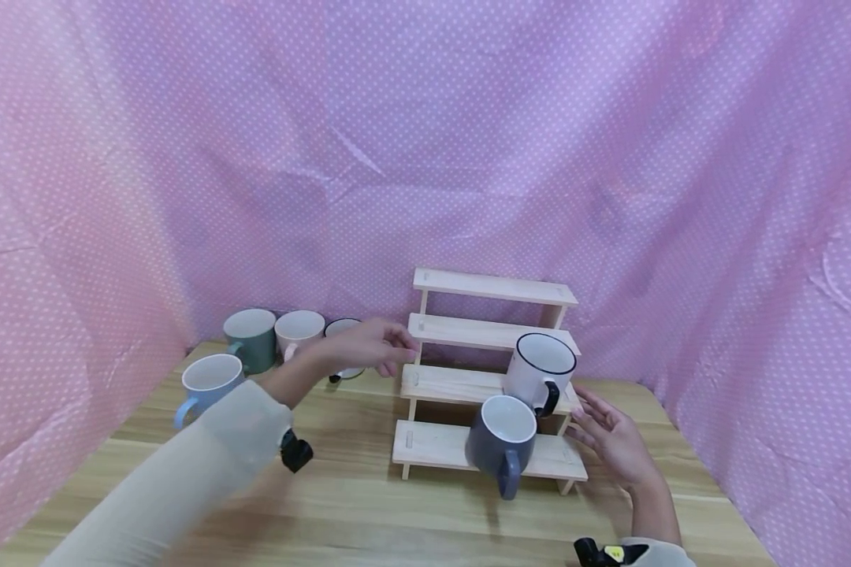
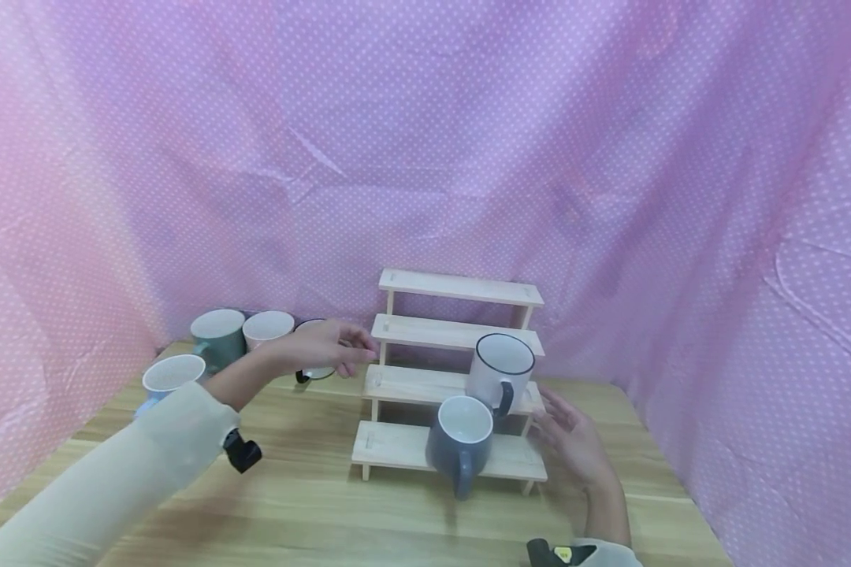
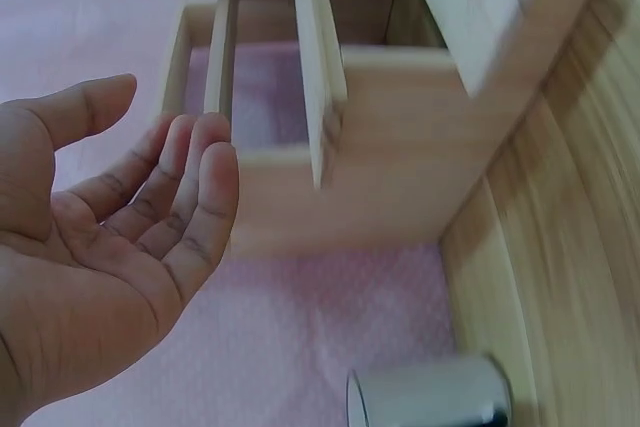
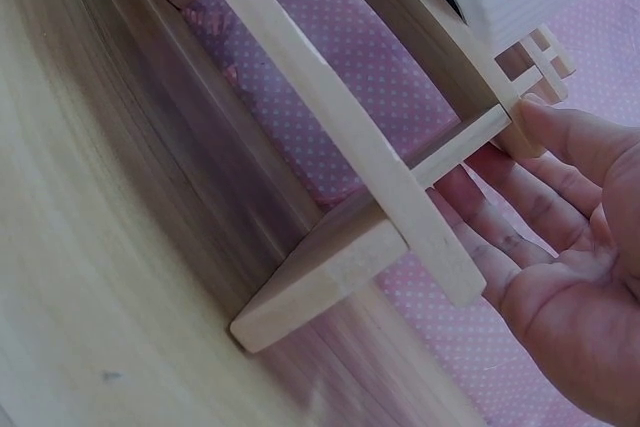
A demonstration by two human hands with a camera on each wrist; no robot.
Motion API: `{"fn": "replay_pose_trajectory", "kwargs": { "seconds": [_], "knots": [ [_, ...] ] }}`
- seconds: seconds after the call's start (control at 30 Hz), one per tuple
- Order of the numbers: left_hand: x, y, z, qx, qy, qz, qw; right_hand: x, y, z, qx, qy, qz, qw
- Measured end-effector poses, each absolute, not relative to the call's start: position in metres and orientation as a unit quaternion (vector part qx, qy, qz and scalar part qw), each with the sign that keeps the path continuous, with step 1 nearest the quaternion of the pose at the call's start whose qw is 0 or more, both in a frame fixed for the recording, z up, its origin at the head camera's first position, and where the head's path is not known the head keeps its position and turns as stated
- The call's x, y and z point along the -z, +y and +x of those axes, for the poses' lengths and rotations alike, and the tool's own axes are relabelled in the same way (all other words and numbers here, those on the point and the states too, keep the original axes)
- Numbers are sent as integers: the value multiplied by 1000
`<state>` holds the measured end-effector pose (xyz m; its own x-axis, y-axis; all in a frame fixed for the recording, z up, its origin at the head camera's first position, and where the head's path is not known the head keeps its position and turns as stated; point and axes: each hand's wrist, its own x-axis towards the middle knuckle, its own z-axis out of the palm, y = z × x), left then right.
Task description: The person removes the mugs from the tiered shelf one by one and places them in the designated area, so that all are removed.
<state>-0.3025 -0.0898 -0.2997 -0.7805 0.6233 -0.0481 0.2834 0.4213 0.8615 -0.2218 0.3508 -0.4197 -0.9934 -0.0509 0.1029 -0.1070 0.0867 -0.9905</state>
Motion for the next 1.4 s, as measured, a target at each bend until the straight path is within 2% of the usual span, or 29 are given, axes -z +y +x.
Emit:
{"fn": "replay_pose_trajectory", "kwargs": {
  "seconds": [0.47,0.93,1.4],
  "knots": [
    [307,-13,-290,-475,786,337,208,416,350,-221,-658,-750,60,28],
    [300,36,-278,-533,743,331,234,418,351,-222,-675,-734,72,25],
    [306,69,-270,-569,702,313,292,420,354,-221,-669,-738,91,14]
  ]
}}
